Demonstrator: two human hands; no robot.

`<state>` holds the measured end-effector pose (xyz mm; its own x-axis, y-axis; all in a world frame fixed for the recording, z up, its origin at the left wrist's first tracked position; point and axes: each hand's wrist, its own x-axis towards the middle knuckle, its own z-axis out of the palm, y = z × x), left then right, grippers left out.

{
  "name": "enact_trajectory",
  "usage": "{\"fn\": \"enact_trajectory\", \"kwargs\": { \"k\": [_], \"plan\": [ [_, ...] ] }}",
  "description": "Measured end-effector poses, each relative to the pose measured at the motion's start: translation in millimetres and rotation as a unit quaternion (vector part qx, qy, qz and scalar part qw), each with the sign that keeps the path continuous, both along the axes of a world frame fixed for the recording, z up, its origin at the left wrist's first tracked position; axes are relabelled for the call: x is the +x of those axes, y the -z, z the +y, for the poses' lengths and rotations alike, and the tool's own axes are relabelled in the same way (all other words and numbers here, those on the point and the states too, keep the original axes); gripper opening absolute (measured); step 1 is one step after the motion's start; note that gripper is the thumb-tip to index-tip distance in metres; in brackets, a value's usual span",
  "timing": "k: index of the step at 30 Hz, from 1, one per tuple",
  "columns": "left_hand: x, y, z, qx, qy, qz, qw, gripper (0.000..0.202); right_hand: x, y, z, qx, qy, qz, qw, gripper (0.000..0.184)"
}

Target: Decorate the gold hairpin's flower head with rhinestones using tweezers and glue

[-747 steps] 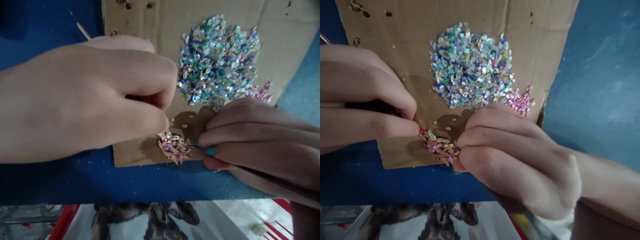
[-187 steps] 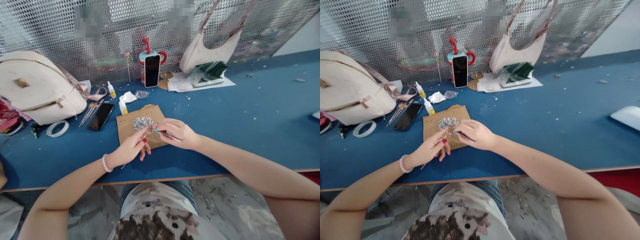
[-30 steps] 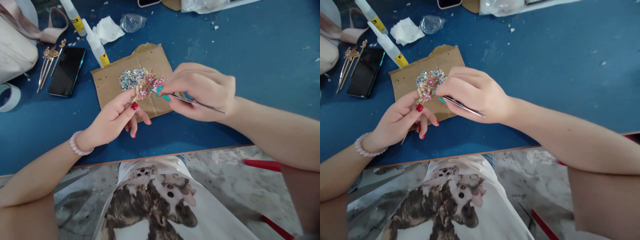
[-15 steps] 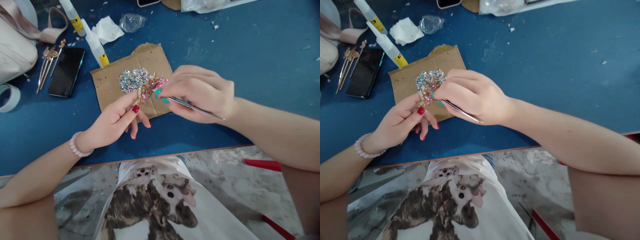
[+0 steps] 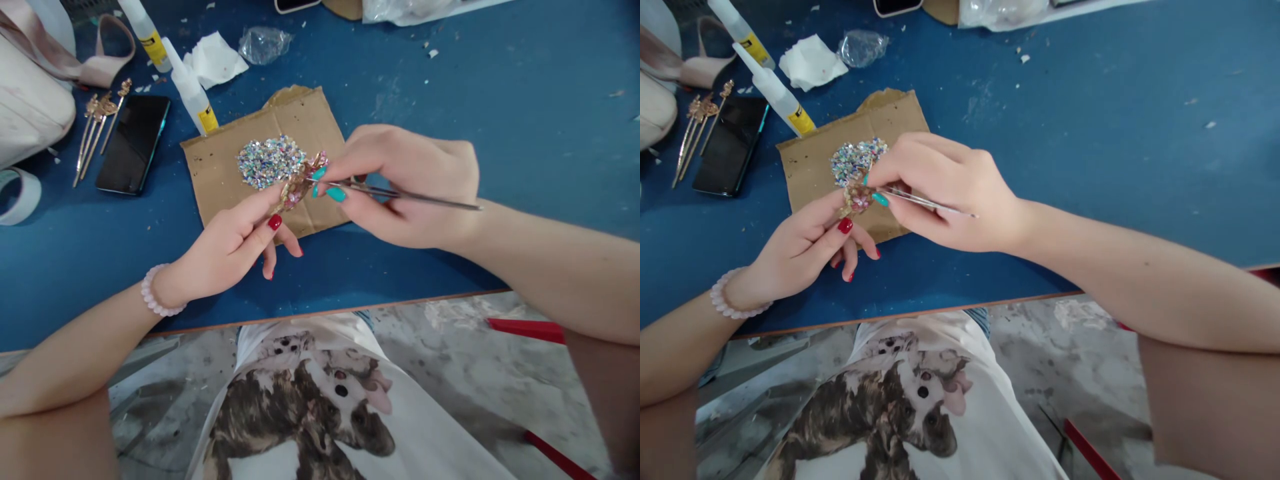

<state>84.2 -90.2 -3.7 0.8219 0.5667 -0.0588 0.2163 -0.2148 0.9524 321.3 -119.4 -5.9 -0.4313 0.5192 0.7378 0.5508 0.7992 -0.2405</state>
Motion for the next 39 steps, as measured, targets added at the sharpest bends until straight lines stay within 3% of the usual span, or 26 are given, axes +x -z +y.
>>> {"fn": "enact_trajectory", "kwargs": {
  "k": [4, 14, 22, 26, 31, 39],
  "plan": [
    [0, 1.2, -1, 0.020, 0.000, 0.003, 1.000, 0.052, 1, -0.9, -4, -0.037, 0.011, 0.008, 0.999, 0.013],
    [-2, 0.1, -1, 0.045, -0.006, 0.029, 0.999, 0.050, 2, -3.6, -2, -0.115, -0.033, 0.073, 0.990, 0.010],
    [1, -1.3, -1, 0.053, -0.007, 0.037, 0.998, 0.051, 4, -2.8, -3, -0.106, -0.050, 0.052, 0.992, 0.011],
    [0, -1.2, 0, 0.044, -0.006, 0.033, 0.998, 0.051, 4, -0.7, -2, -0.073, -0.037, 0.036, 0.996, 0.010],
    [0, -0.8, -1, 0.032, -0.008, 0.028, 0.999, 0.051, 6, -1.0, 7, 0.061, -0.045, -0.029, 0.997, 0.010],
    [0, -1.6, -3, 0.022, -0.022, 0.033, 0.999, 0.050, 6, -1.0, 10, 0.126, -0.043, -0.066, 0.989, 0.008]
  ]
}}
